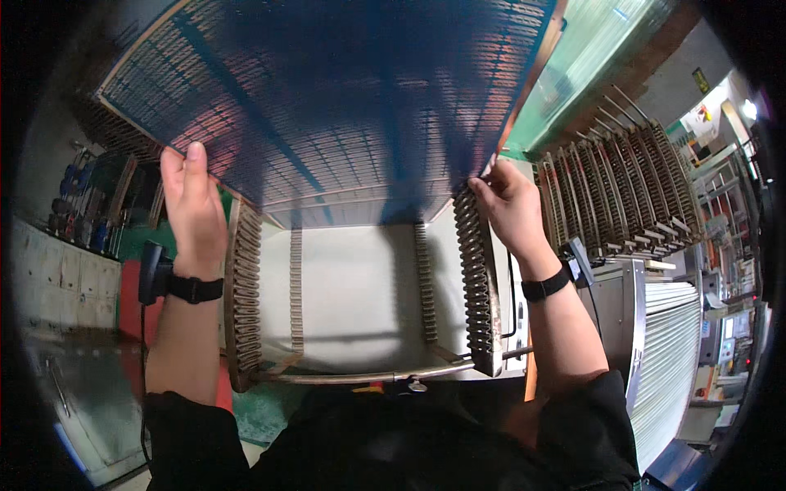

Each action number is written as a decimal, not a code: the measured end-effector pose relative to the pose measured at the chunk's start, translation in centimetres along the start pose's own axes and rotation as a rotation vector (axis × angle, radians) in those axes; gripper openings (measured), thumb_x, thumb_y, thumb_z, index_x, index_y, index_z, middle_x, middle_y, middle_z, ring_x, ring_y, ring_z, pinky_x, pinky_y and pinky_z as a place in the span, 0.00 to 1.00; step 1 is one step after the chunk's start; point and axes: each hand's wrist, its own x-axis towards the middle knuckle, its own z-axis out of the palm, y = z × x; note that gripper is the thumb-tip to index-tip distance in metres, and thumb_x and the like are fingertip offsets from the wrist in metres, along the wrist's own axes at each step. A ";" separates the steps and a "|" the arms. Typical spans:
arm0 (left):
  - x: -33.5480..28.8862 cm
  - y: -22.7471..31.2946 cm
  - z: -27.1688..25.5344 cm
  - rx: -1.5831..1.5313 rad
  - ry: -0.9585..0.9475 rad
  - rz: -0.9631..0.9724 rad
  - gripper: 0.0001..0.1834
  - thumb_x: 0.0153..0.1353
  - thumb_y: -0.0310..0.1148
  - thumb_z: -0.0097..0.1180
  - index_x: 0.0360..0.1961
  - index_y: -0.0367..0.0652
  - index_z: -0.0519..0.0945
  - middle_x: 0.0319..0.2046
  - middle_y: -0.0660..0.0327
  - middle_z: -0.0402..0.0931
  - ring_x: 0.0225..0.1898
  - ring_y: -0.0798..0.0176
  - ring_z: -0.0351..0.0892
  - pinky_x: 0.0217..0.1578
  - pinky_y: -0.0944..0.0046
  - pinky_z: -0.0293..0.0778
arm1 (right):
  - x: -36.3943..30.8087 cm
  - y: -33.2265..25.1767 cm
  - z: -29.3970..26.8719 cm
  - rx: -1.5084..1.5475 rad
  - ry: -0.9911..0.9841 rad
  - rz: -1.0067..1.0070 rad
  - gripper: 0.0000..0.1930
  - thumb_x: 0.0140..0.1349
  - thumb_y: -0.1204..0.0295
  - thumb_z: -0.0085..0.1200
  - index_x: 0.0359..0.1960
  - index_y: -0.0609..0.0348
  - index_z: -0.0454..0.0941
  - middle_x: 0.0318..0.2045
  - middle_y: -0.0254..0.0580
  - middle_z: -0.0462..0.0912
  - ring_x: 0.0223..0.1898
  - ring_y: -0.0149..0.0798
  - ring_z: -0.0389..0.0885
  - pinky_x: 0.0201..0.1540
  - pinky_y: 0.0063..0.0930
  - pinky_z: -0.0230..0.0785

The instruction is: Manually organizing and stacking patterned blue industrial sheets into a storage rack on a fabrication floor.

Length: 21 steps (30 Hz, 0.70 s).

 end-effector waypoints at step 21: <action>-0.4 0.0 -1.6 -0.104 -0.118 0.016 0.15 0.78 0.32 0.44 0.59 0.36 0.68 0.54 0.58 0.74 0.51 0.68 0.73 0.52 0.66 0.71 | -1.9 -1.4 -0.1 0.159 0.188 0.004 0.07 0.68 0.75 0.59 0.44 0.66 0.82 0.34 0.46 0.87 0.35 0.34 0.86 0.43 0.27 0.77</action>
